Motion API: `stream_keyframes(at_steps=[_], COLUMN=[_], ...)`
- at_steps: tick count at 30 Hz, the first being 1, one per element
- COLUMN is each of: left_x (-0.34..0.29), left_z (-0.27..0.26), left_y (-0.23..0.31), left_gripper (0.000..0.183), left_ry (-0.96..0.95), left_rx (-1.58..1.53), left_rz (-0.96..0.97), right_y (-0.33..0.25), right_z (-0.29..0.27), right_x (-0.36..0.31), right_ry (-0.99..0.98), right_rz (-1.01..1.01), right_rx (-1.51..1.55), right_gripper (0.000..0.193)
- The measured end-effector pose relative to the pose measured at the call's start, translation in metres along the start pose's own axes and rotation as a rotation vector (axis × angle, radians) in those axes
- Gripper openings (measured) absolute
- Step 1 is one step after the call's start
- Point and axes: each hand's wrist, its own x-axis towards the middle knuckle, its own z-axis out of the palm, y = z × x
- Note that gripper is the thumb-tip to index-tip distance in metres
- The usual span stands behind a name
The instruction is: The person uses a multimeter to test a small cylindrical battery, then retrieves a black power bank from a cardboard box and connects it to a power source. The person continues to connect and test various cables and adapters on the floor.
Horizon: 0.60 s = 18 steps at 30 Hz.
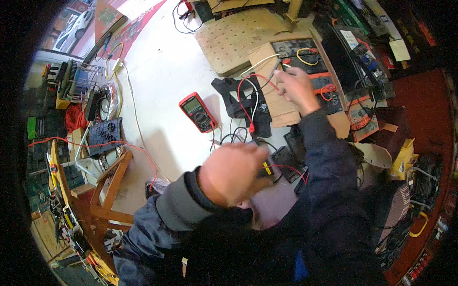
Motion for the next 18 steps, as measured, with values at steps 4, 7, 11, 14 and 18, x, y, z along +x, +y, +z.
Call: stream_keyframes(at_steps=[4,7,11,14,18], left_x=[-0.024,-0.042,-0.051,-0.054,-0.053], left_z=[0.021,0.036,0.045,0.045,0.042], left_y=[0.048,0.075,0.089,0.093,0.093], left_gripper=[0.029,0.022,0.023,0.024,0.023], left_ry=[-0.056,-0.105,-0.158,-0.151,-0.16], left_rx=[0.095,0.046,0.032,0.075,0.042], left_rz=[0.158,0.254,0.285,0.267,0.27], right_y=[-0.041,-0.056,-0.037,-0.014,0.013], right_z=[-0.027,-0.045,-0.04,-0.028,-0.006], right_x=[-0.07,-0.128,-0.188,-0.212,-0.224], right_ry=[0.038,-0.019,-0.048,-0.155,-0.263], right_rz=[-0.054,-0.03,0.086,0.199,0.252], right_rx=[0.04,-0.017,-0.059,-0.043,-0.03], right_gripper=[0.049,0.043,0.036,0.03,0.027])
